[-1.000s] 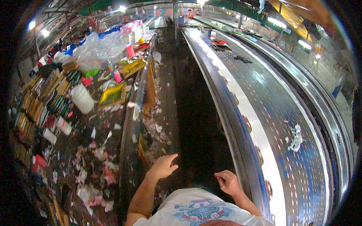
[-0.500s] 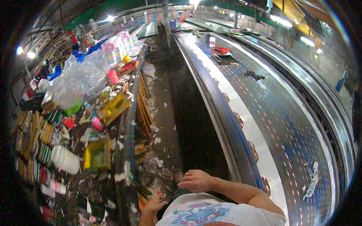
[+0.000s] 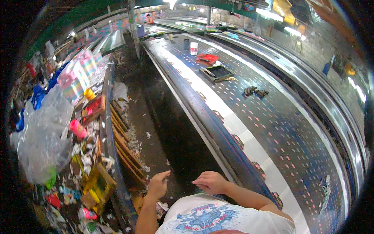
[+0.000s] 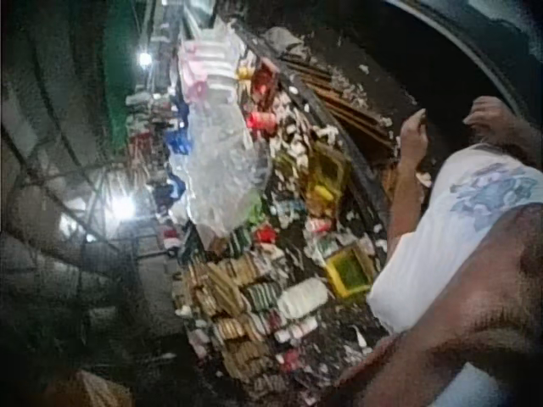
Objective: The person places a pink paper on a long workbench, then retrieves a silkscreen frame. They position the frame on the bench, pour black ink into it, and spread the ink across the screen surface using a squeegee.
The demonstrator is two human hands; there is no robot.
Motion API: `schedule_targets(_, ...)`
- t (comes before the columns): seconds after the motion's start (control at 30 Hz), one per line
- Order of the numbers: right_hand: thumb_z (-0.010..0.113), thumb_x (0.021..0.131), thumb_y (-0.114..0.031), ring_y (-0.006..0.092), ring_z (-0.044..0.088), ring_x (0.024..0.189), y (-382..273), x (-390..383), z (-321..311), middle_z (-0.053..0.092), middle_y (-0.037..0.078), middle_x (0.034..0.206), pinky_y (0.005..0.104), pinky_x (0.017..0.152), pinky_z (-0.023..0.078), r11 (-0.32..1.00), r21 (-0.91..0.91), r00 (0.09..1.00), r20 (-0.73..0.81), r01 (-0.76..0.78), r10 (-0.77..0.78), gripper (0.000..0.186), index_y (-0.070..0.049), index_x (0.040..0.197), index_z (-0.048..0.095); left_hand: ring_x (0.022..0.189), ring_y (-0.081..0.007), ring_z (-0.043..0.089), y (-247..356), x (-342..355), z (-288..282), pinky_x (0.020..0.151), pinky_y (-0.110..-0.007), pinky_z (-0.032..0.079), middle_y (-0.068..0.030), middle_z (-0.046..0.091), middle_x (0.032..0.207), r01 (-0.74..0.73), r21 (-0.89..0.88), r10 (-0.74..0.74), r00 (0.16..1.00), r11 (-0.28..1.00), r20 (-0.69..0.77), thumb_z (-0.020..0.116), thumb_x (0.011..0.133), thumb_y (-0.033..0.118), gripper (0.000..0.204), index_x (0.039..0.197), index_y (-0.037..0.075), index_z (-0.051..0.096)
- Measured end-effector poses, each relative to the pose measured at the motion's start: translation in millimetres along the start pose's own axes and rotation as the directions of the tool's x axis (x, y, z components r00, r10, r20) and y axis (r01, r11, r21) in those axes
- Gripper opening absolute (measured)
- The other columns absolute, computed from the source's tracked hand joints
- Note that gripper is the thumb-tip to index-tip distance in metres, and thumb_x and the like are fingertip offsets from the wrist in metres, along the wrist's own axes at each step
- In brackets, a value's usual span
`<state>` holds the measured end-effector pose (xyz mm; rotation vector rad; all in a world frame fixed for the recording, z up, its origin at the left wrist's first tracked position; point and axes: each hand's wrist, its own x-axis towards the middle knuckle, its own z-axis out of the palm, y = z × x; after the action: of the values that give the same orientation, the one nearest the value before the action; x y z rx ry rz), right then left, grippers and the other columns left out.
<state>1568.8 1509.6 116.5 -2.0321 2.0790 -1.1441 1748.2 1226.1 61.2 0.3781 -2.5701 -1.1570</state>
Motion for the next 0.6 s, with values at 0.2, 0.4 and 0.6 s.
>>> schedule_targets(0.2, 0.084, 0.094, -0.011, 0.0328, 0.076, 0.088, 147.7, 57.7, -10.1, 0.079, 0.01, 0.093, 0.0464, 0.079, 0.063, 0.974, -0.015, 0.954, -0.206, -0.226, 0.218, 0.016, -0.011, 0.11, 0.083, 0.103, -0.0289, 0.082, -30.6, 199.6, -6.1, 0.097, -0.039, 0.062, -0.0156, 0.085, 0.112, -0.116, -0.188, 0.111, 0.993, 0.975, -0.039, 0.077, 0.093, -0.005, 0.038, 0.13, 0.005, 0.08)
schedule_targets(0.4, 0.083, 0.091, -0.005, 0.0333, 0.076, 0.086, 284.7, 188.0, -36.0, 0.078, 0.011, 0.093, 0.0452, 0.076, 0.062, 0.983, 0.022, 0.906, -0.384, -0.184, 0.178, 0.022, -0.01, 0.112, 0.081, 0.094, -0.0244, 0.081, -46.2, 356.5, -26.1, 0.083, -0.036, 0.062, -0.0139, 0.084, 0.101, -0.146, -0.154, 0.15, 0.989, 0.977, 0.015, 0.088, 0.089, 0.0, 0.022, 0.11, 0.004, 0.084)
schedule_targets(0.6, 0.085, 0.087, -0.001, 0.0316, 0.073, 0.083, 364.0, 293.6, -67.1, 0.074, 0.009, 0.089, 0.0449, 0.073, 0.058, 0.999, -0.023, 0.952, -0.306, -0.041, 0.032, 0.028, -0.008, 0.114, 0.08, 0.082, -0.0212, 0.077, -74.6, 502.8, -45.1, 0.074, -0.036, 0.059, -0.0126, 0.081, 0.091, 0.039, -0.262, -0.035, 0.999, 0.964, 0.02, 0.081, 0.103, 0.013, 0.016, 0.098, -0.001, 0.082)
